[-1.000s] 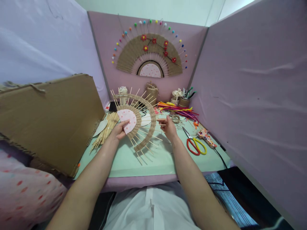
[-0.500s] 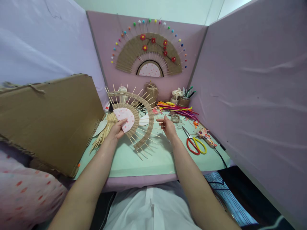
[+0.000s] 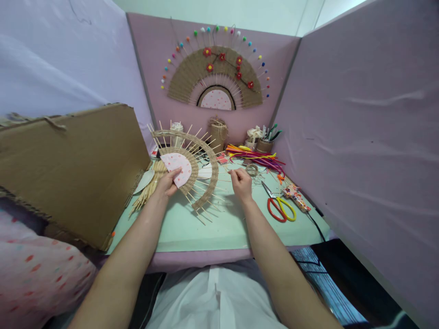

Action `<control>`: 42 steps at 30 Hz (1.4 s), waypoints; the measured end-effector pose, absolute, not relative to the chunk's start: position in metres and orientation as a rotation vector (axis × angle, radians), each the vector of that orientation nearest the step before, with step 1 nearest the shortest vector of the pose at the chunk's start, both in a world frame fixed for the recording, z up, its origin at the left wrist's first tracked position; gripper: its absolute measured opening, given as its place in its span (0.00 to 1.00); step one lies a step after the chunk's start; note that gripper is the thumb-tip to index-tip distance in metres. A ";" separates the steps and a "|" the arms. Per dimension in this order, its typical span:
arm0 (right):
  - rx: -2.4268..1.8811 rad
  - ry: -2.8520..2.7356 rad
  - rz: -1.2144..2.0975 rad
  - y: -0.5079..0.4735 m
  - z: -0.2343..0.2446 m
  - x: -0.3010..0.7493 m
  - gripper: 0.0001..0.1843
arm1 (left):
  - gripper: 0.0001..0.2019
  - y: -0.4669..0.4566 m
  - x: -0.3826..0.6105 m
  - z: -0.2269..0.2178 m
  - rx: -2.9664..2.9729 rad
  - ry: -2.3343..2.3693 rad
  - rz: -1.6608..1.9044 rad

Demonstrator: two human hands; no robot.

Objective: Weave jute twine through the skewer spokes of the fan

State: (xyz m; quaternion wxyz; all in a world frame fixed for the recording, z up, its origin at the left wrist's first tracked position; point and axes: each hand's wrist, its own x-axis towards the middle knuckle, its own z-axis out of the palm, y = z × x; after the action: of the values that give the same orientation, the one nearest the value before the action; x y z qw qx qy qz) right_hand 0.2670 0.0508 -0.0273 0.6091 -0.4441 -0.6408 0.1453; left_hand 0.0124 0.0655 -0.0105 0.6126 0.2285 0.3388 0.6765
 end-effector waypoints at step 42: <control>-0.936 -1.399 1.241 0.056 -0.033 0.264 0.17 | 0.17 0.065 0.011 -0.006 0.500 0.711 1.662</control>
State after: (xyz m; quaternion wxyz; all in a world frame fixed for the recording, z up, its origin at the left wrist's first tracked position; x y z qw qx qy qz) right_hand 0.2641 0.0559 -0.0332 0.5014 -0.3872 -0.5789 0.5134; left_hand 0.0111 0.0648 -0.0063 0.5917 0.2148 0.3057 0.7144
